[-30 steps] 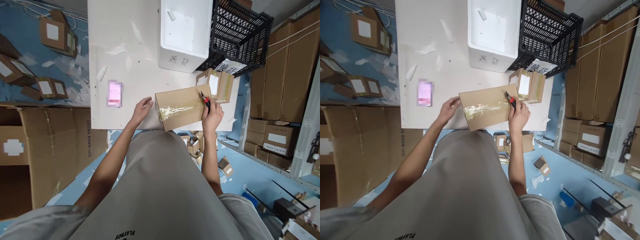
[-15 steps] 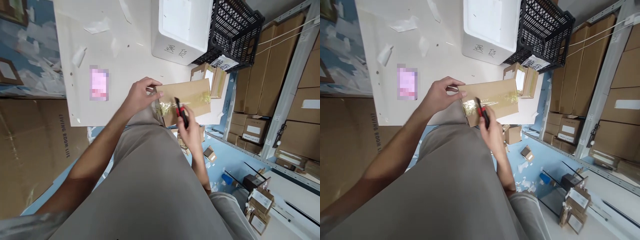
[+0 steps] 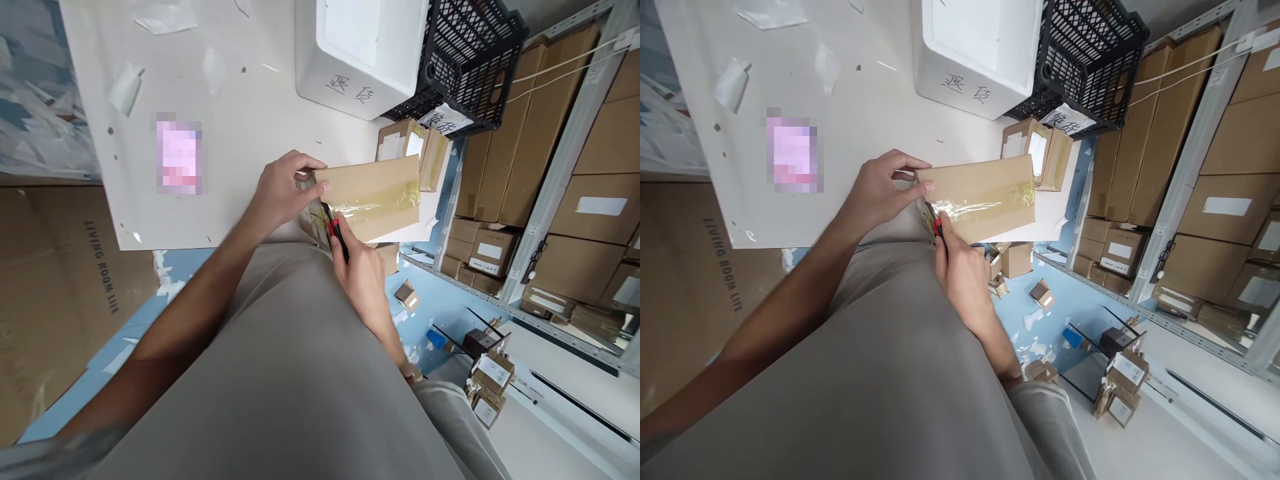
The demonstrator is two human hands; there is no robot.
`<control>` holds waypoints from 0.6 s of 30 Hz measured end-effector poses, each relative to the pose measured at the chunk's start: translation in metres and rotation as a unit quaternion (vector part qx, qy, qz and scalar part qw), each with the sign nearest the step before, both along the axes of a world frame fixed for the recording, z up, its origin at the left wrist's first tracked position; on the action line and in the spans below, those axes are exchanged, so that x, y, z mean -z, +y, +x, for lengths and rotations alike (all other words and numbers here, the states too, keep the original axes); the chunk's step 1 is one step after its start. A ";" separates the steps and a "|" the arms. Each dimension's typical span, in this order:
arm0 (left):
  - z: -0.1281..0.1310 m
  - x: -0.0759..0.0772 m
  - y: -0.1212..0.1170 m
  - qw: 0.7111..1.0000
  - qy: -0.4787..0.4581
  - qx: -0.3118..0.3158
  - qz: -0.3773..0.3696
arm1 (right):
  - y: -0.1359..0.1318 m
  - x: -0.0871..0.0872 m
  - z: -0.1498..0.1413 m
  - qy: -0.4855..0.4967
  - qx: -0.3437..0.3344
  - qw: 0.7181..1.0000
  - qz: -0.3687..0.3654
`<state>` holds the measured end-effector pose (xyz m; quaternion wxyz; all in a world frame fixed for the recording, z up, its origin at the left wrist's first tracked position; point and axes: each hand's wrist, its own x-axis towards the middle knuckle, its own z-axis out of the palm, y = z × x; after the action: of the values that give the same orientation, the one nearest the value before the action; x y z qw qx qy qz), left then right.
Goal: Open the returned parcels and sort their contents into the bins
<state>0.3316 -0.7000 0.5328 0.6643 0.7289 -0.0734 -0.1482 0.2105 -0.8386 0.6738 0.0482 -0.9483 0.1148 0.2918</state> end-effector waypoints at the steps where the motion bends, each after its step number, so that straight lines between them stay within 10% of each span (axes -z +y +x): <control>1: 0.000 -0.001 0.000 1.000 0.001 -0.002 0.000 | 0.004 -0.001 0.002 0.011 0.000 1.000 -0.014; 18: -0.025 0.000 -0.006 0.998 0.003 -0.056 0.024 | 0.019 -0.020 -0.019 0.193 -0.059 0.975 -0.092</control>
<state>0.3068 -0.7056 0.5332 0.6540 0.7472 -0.0266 -0.1149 0.1911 -0.8193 0.6937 -0.0797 -0.8798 0.0919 0.4595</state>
